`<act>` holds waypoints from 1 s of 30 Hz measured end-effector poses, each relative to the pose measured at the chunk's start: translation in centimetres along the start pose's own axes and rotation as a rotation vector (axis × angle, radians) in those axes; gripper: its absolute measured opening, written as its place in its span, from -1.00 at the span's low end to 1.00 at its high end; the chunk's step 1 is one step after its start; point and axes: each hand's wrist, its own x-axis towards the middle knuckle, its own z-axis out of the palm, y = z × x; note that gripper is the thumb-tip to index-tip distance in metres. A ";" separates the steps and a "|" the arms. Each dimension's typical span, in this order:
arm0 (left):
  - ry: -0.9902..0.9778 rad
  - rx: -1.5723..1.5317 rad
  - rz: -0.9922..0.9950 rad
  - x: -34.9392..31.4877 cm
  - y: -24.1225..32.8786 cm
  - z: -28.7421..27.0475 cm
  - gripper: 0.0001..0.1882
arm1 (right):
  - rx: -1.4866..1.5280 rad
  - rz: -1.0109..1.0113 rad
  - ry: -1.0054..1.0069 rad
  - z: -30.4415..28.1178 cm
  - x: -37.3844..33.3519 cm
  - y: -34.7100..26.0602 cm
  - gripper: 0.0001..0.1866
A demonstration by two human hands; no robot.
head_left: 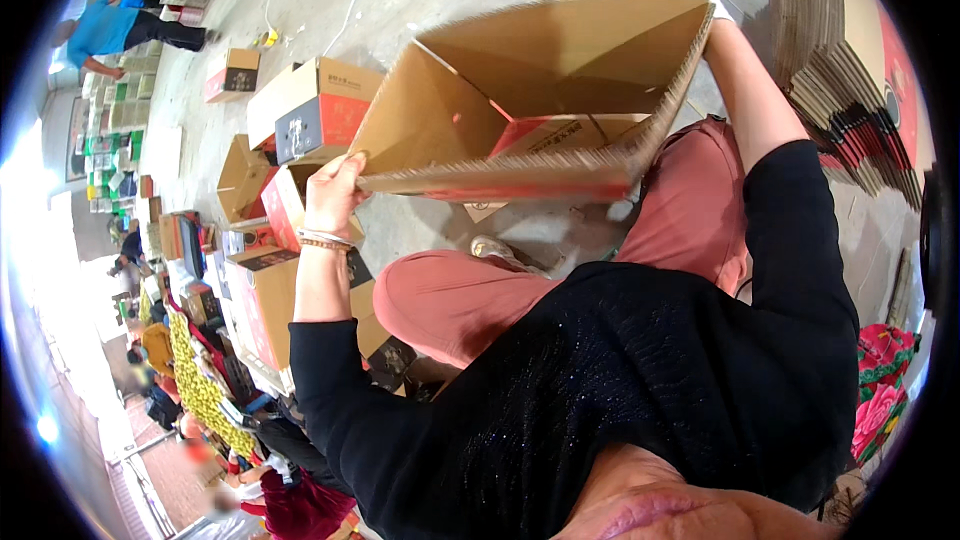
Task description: The person assembles flat-packed cardboard boxes by folding flaps and securing them with a handheld tape dispenser. The person repeatedly picks up boxes, folds them into shape, and applies tape to seal the seams.
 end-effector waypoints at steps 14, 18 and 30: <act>0.336 1.136 0.518 6.5 3.8 2.0 -0.77 | 0.098 -0.514 0.151 4.6 5.5 -2.2 -0.56; 0.288 1.149 0.473 6.6 4.2 1.5 -0.76 | 0.219 -0.388 -0.080 11.1 -0.3 -8.4 -0.61; 0.118 1.264 0.504 5.8 7.5 4.3 -0.79 | 0.239 -0.396 -0.612 21.4 -1.3 -2.6 -0.52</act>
